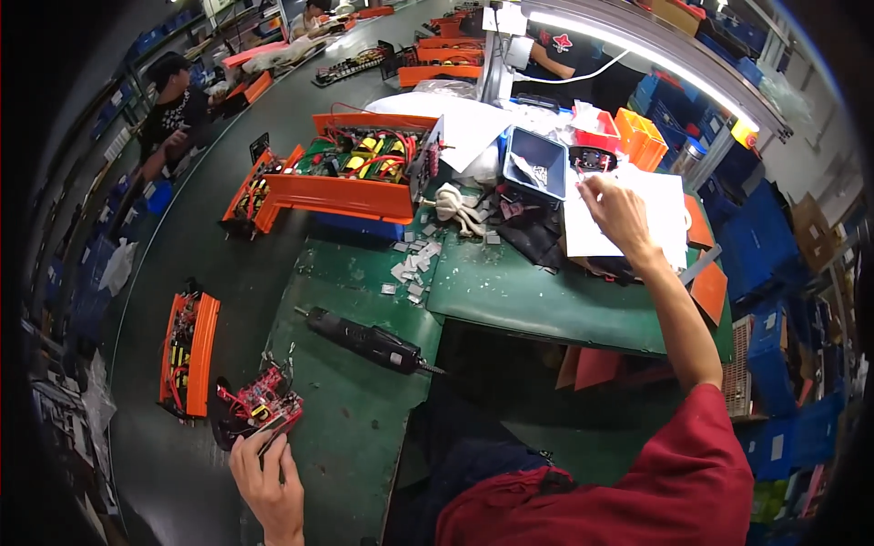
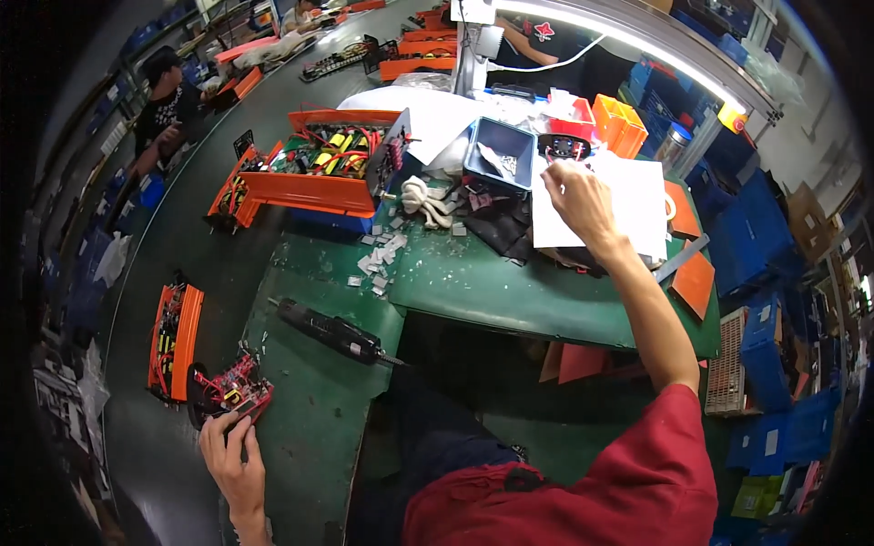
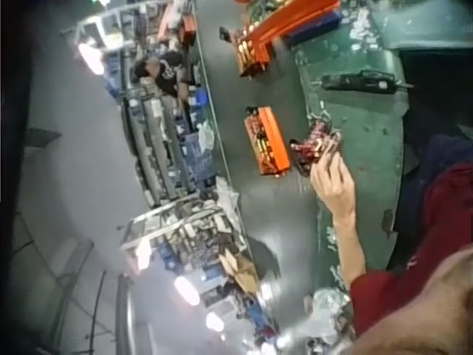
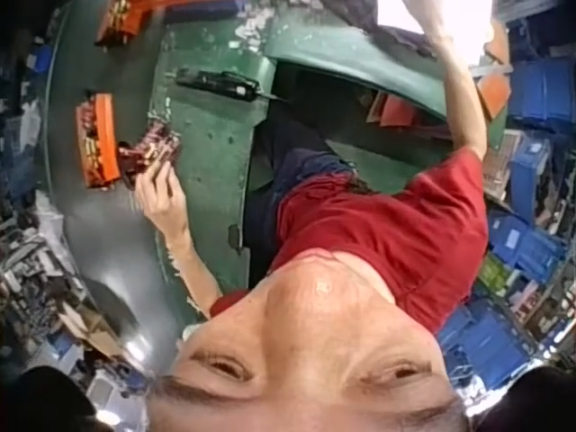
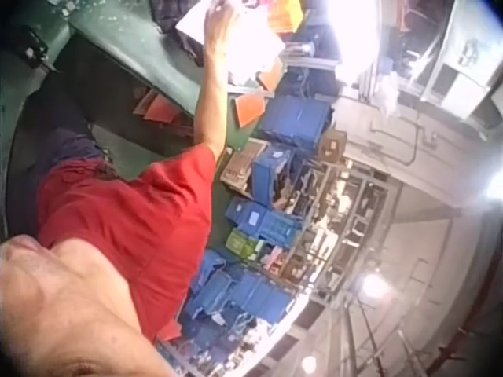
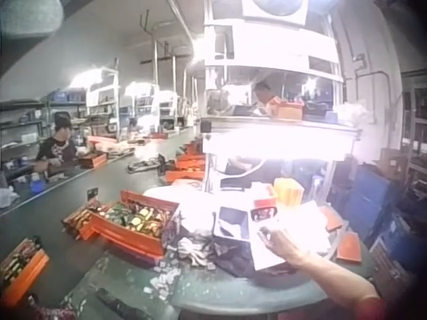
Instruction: Assembling and testing electronic components on a circuit board and housing unit at a factory workstation.
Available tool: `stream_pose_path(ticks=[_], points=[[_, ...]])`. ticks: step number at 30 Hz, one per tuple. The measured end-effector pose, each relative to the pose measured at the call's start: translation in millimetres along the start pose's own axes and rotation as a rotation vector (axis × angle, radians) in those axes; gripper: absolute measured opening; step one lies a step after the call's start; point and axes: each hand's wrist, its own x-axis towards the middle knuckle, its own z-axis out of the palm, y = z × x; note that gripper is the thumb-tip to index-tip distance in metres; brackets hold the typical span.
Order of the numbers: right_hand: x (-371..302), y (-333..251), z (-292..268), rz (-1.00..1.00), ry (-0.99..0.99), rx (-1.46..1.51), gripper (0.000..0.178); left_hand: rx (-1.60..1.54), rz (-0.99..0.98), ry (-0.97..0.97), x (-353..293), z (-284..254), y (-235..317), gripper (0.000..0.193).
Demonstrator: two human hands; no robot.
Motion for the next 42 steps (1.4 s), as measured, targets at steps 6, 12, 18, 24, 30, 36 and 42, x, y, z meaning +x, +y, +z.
stream_pose_path(ticks=[6, 12, 18, 24, 30, 36, 42], points=[[62.1, 82.1, 48.2, 0.084, 0.087, -0.137, 0.034, 0.046, -0.161, 0.020, -40.4, -24.2, -18.7, 0.019], [76.5, 167.0, 97.3, -0.446, 0.089, -0.243, 0.052, -0.032, -0.120, 0.122, -56.5, -31.2, -36.2, 0.014], [174.1, -31.9, 151.5, -0.617, 0.181, 0.144, 0.052, -0.092, -0.082, 0.173, -85.1, -29.3, -27.7, 0.022], [167.5, 18.6, 74.9, -0.333, 0.060, 0.449, 0.038, -0.061, -0.135, 0.169, -122.2, -37.2, -38.9, 0.021], [69.2, 87.5, -27.8, 0.123, -0.051, 0.694, 0.027, -0.051, -0.226, 0.169, -133.4, -59.1, -42.9, 0.016], [-26.0, -128.5, -68.6, -0.591, 0.321, 0.458, 0.021, -0.166, -0.181, 0.168, -98.1, -55.2, -16.8, 0.019], [-131.7, -312.3, -4.7, -1.504, -0.015, 0.599, 0.014, -0.303, -0.266, 0.255, -101.3, -79.3, 28.6, 0.040]])
